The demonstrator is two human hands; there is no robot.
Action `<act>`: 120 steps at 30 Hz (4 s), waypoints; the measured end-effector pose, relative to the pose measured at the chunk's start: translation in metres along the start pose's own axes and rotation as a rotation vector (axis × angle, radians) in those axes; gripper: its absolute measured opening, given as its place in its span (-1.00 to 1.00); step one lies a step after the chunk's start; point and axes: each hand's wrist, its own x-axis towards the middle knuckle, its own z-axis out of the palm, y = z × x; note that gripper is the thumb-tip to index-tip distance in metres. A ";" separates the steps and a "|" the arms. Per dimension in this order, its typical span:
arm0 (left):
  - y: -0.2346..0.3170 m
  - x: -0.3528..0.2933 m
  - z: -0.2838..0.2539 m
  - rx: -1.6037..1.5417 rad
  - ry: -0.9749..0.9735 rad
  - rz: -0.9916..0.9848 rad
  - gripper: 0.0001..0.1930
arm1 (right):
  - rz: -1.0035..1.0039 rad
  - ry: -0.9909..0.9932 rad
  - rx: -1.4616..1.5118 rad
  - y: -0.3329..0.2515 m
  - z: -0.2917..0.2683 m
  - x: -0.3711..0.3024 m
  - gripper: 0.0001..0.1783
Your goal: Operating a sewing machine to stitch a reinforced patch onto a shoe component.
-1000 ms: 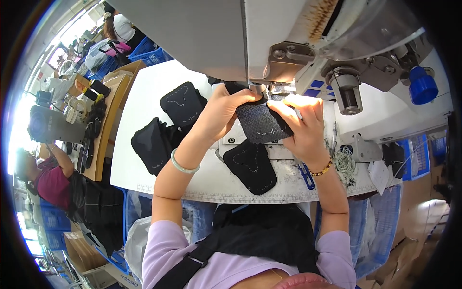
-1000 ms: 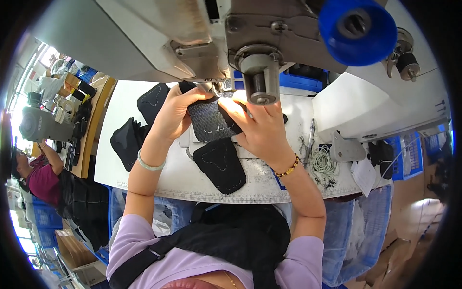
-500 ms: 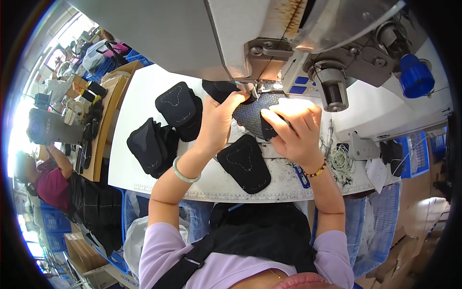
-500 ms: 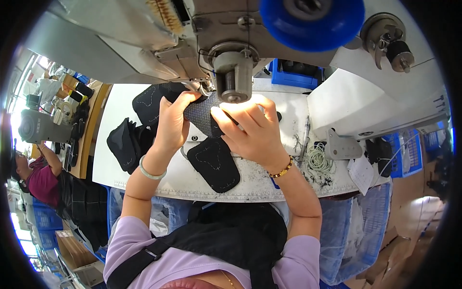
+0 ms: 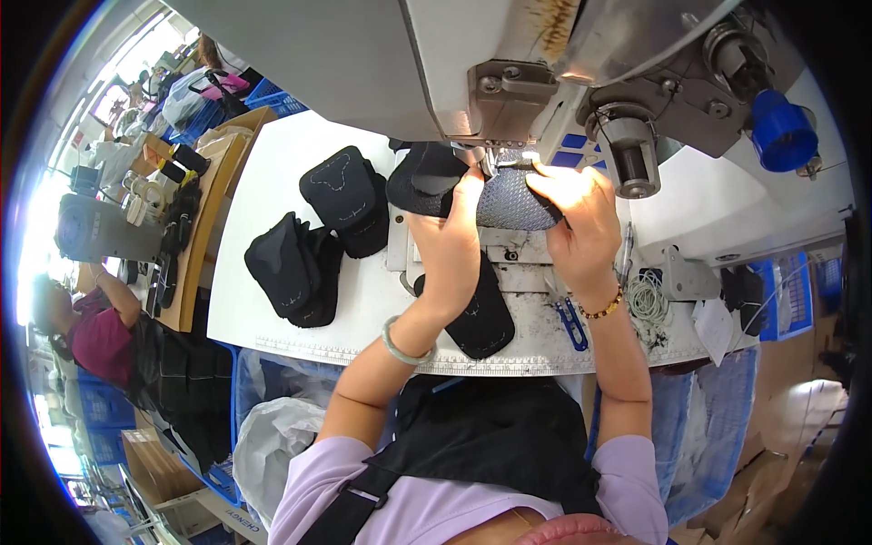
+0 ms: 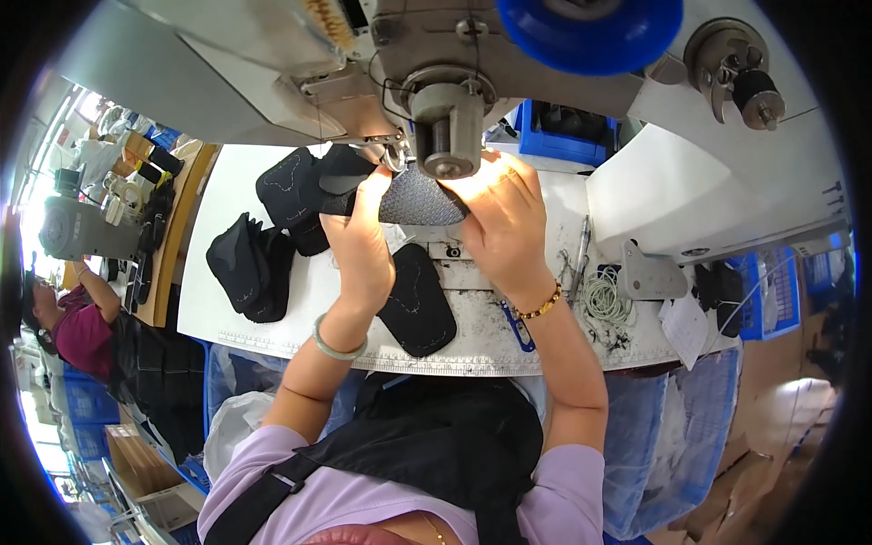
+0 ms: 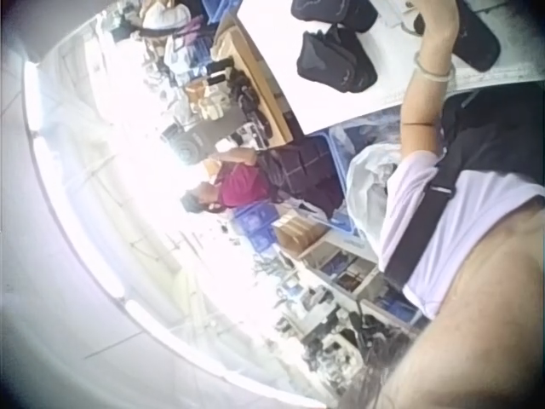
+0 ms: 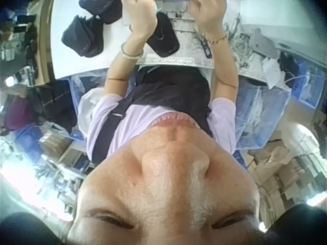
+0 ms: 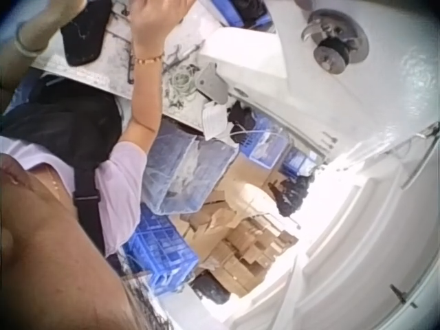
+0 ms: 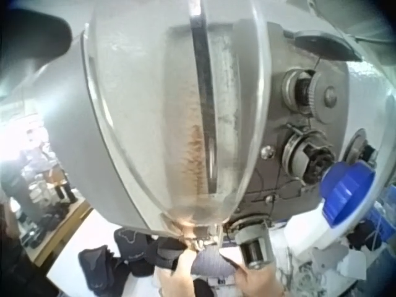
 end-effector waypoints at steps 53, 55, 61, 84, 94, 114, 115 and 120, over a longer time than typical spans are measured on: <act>0.008 -0.008 -0.047 0.259 -0.129 0.066 -0.82 | 1.085 -0.277 1.045 -0.036 -0.005 -0.002 -0.72; -0.001 0.001 -0.070 0.320 -0.046 0.344 -0.73 | 1.121 -0.246 1.051 -0.041 -0.006 0.003 -0.73; 0.013 0.020 -0.073 0.995 -0.509 1.110 -0.42 | 1.069 -0.287 0.952 -0.037 -0.008 0.003 -0.75; 0.025 0.025 -0.046 1.014 -0.529 1.231 -0.77 | -0.161 -0.166 0.066 -0.012 -0.019 -0.002 -0.63; 0.017 0.029 -0.049 1.007 -0.539 1.228 -0.72 | -0.173 -0.231 0.137 0.007 -0.020 0.006 -0.71; 0.004 0.068 -0.055 0.696 -0.654 1.017 -0.71 | -0.166 -0.145 -0.145 -0.027 -0.001 0.005 -0.71; 0.001 0.068 -0.056 0.699 -0.647 1.019 -0.71 | -0.152 -0.123 -0.162 -0.029 0.002 0.006 -0.70; -0.004 0.066 -0.056 0.605 -0.605 0.765 -0.68 | -0.159 -0.059 -0.226 -0.028 0.010 0.006 -0.73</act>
